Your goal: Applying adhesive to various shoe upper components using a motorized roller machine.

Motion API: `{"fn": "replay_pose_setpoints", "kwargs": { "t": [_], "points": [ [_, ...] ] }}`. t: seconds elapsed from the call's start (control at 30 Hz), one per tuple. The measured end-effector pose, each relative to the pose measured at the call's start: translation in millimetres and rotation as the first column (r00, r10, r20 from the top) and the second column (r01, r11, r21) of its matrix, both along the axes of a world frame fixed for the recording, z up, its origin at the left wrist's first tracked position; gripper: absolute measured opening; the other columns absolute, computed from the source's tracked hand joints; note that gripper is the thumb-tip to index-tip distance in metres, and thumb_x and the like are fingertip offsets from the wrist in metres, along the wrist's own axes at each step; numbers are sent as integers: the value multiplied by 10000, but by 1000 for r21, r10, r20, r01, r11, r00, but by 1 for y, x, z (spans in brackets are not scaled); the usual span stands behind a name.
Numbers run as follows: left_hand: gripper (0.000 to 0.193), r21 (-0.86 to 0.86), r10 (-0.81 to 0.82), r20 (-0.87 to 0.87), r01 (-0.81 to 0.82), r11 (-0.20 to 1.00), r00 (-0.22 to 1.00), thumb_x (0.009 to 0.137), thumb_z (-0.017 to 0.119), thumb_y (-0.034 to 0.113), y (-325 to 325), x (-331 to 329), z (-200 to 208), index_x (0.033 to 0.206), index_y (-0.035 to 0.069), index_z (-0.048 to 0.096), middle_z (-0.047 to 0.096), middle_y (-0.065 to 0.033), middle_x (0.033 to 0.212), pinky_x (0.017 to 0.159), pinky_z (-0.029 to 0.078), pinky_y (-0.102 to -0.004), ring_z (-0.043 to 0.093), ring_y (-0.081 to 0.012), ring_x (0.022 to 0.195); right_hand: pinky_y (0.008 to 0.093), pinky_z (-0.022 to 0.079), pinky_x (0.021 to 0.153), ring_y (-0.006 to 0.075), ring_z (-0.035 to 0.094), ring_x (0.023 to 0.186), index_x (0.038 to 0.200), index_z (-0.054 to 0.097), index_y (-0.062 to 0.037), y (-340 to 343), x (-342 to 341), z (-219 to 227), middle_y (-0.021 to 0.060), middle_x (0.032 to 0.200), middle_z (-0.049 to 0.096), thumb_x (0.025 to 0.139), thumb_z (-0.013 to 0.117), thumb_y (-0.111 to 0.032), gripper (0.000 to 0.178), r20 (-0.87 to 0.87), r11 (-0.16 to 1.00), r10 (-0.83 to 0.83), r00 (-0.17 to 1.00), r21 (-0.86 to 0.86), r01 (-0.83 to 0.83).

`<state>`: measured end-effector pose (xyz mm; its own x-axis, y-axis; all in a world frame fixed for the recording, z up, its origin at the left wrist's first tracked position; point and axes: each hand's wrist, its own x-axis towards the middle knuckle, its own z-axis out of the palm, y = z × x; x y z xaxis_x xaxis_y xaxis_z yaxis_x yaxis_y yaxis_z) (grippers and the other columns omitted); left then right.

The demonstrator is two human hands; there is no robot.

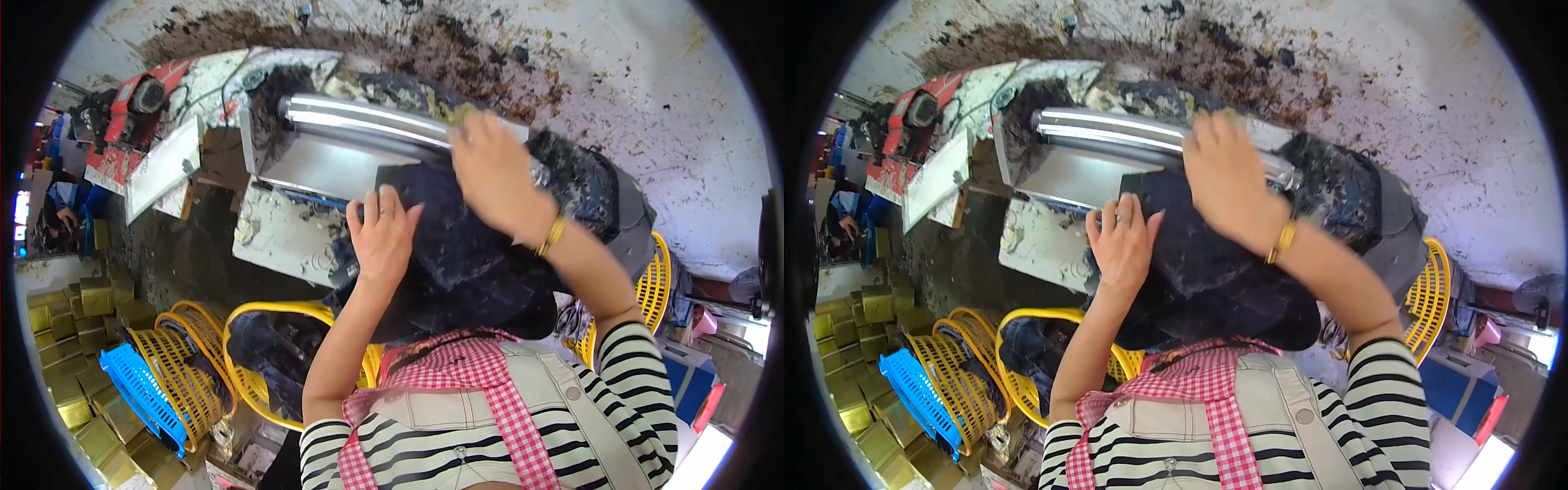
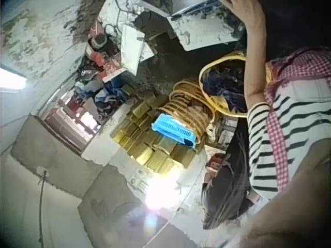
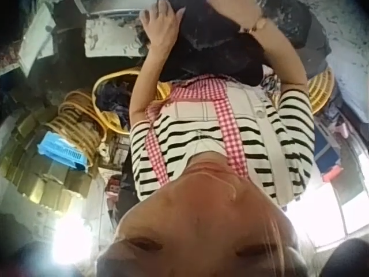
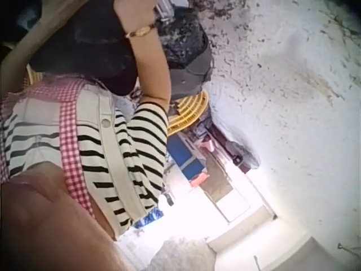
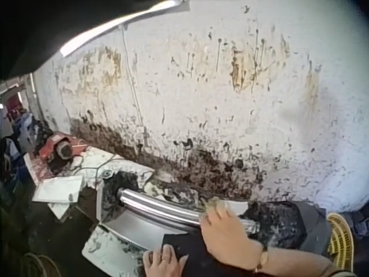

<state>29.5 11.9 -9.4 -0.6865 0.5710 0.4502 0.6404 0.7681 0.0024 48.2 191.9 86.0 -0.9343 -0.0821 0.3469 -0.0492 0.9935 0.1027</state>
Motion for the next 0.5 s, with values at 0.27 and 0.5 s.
{"fn": "replay_pose_setpoints", "kwargs": {
  "t": [0.27,0.5],
  "points": [
    [453,270,72,48,-82,959,996,854,628,338,35,-5,-12,1158,3,599,556,-81,1194,973,349,-425,508,-241,1108,416,454,914,348,558,1065,1063,612,35,37,-54,2,202,1116,577,919,504,-368,441,159,974,184,970,-160,-158],
    [711,208,-77,227,29,978,971,874,561,477,36,18,-18,1350,-39,446,436,-180,1416,1118,230,-492,397,-302,1329,378,400,1000,320,489,1242,1291,512,32,140,-117,-60,197,1393,466,840,502,-684,847,747,745,96,657,-492,450]
  ]
}}
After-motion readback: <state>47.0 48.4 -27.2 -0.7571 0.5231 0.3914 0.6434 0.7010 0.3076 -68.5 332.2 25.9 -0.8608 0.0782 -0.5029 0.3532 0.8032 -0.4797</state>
